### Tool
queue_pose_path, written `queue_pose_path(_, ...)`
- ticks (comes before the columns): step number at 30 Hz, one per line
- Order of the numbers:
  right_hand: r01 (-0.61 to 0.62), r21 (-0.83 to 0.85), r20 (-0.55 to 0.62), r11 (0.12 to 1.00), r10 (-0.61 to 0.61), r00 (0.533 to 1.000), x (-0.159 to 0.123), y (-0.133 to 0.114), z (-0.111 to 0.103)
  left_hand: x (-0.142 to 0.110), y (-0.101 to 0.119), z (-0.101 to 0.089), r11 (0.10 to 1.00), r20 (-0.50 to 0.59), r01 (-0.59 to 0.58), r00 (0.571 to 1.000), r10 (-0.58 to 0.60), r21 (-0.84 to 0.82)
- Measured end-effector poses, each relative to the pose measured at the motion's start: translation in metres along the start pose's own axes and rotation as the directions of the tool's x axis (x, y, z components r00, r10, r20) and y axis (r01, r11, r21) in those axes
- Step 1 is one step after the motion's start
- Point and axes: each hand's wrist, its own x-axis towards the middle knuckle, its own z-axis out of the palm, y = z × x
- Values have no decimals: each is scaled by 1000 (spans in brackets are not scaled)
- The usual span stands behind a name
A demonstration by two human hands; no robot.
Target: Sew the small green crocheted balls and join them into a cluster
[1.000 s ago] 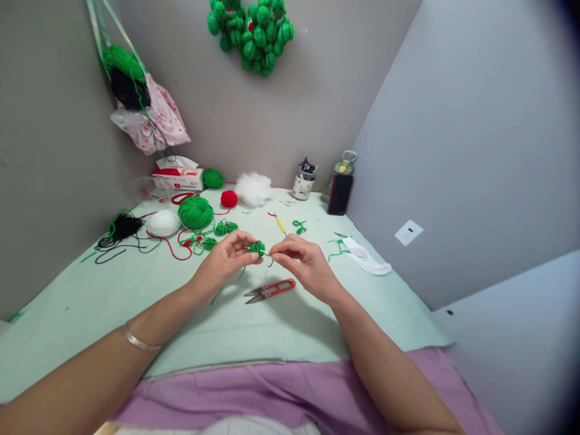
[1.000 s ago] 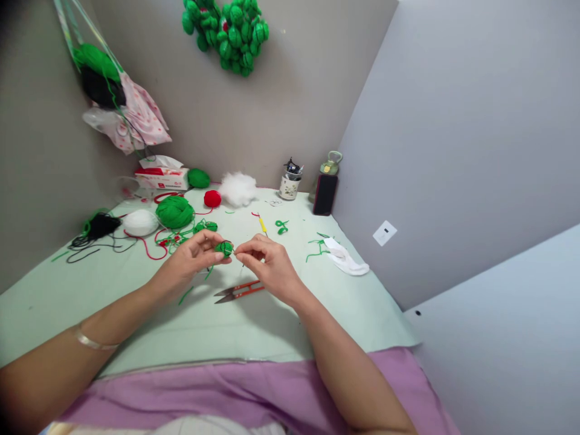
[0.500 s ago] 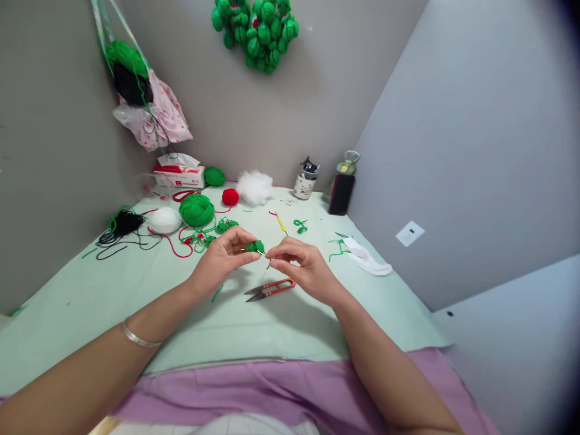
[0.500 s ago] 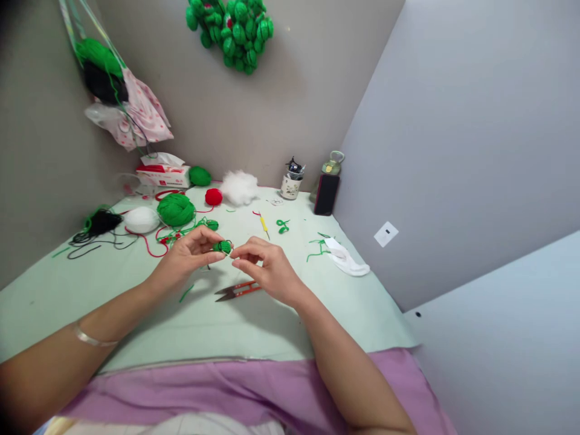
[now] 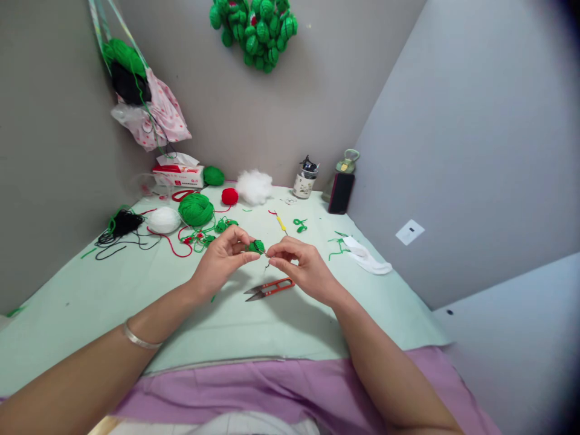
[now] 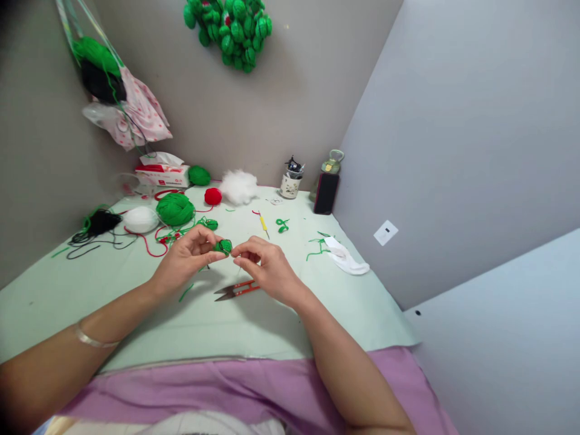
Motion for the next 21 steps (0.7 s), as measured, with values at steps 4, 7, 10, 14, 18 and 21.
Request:
queue_pose_path(4, -7, 4, -2, 1000, 7, 1000, 0, 0, 0, 0, 1, 1, 1000, -12, -8, 1000, 9, 29)
queue_pose_path(7, -7, 4, -3, 1000, 7, 1000, 0, -1, 0, 1, 2, 1, 999, -19, -8, 1000, 9, 34)
queue_pose_path(10, -6, 5, -1, 1000, 6, 1000, 0, -2, 0, 0, 1, 1, 1000, -9, 1, 1000, -1, 26)
queue_pose_path(14, -3, 12, 2, 1000, 3, 1000, 0, -3, 0, 0, 1, 1, 998, 0, -3, 1000, 3, 55)
queue_pose_path(18, -3, 10, -12, 1000, 3, 1000, 0, -3, 0, -1, 2, 2, 999, 0, 3, 1000, -3, 42)
queue_pose_path(21, -11, 11, -9, 1000, 11, 1000, 0, -3, 0, -1, 3, 2, 999, -8, -7, 1000, 7, 32)
